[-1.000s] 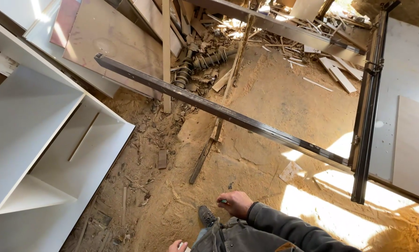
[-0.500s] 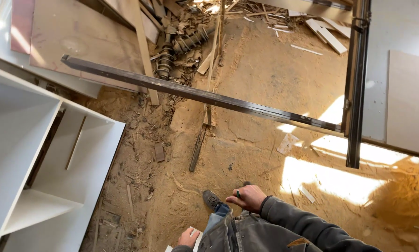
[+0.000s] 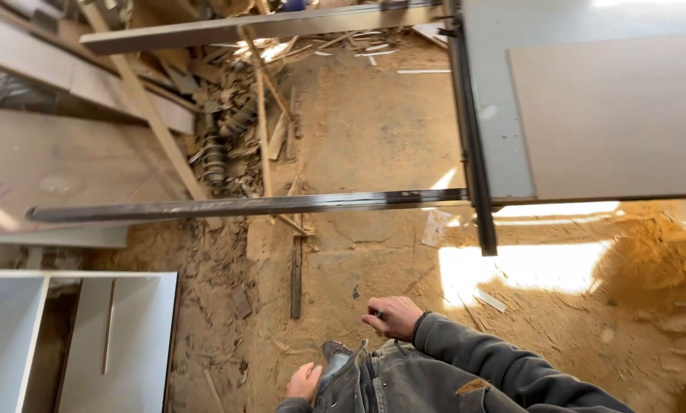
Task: The person measures a large rectangular board on a workbench using a tape measure and a pencil. They mark specific points on the board's surface and then use a straight edge to draw lines connecting the marks. The person also picks up a thin strip of wood from a nearby cabinet and places it on the board.
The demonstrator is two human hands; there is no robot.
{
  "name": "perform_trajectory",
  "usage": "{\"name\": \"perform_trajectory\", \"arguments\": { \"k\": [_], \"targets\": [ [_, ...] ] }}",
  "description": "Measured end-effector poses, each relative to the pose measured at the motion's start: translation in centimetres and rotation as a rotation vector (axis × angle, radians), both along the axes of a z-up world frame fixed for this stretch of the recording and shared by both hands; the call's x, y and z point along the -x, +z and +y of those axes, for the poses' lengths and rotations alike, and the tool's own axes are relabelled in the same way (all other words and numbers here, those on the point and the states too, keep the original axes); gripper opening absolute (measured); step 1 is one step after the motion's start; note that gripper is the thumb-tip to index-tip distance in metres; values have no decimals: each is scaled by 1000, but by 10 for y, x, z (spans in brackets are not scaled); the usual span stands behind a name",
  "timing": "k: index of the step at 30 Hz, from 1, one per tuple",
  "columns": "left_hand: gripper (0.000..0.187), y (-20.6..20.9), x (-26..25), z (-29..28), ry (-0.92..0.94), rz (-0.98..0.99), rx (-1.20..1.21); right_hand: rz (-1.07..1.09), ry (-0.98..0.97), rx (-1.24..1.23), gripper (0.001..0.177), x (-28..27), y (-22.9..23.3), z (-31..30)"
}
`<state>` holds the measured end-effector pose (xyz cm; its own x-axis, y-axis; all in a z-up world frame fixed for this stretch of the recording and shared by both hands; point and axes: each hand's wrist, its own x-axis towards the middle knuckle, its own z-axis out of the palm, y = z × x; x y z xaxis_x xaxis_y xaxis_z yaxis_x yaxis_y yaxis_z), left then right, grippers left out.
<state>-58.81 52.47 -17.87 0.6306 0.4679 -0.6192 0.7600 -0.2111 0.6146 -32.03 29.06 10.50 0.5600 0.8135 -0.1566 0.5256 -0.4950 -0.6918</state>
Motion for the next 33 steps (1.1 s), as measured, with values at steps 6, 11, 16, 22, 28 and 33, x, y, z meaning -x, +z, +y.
{"name": "perform_trajectory", "arguments": {
  "k": [6, 11, 16, 22, 28, 33],
  "targets": [
    [55, 43, -120, -48, -205, -93, -112, -59, -155, -55, 24, -44, -1, -93],
    [49, 156, -240, -100, -421, -165, 13, -30, -405, -160, 21, -56, 13, -164],
    [39, 241, -343, -199, -737, -296, 191, -24, -760, -212, 20, -37, 11, -244],
    [32, 311, -410, -337, -1053, -518, 272, 197, -1094, -118, 22, -13, -13, -329],
    [31, 304, -446, -436, -1315, -410, 291, 116, -1262, -154, 18, -41, -44, -413],
    [30, 299, -497, -532, -1286, -416, 295, 376, -1260, -231, 18, -104, -23, -506]
  ]
}}
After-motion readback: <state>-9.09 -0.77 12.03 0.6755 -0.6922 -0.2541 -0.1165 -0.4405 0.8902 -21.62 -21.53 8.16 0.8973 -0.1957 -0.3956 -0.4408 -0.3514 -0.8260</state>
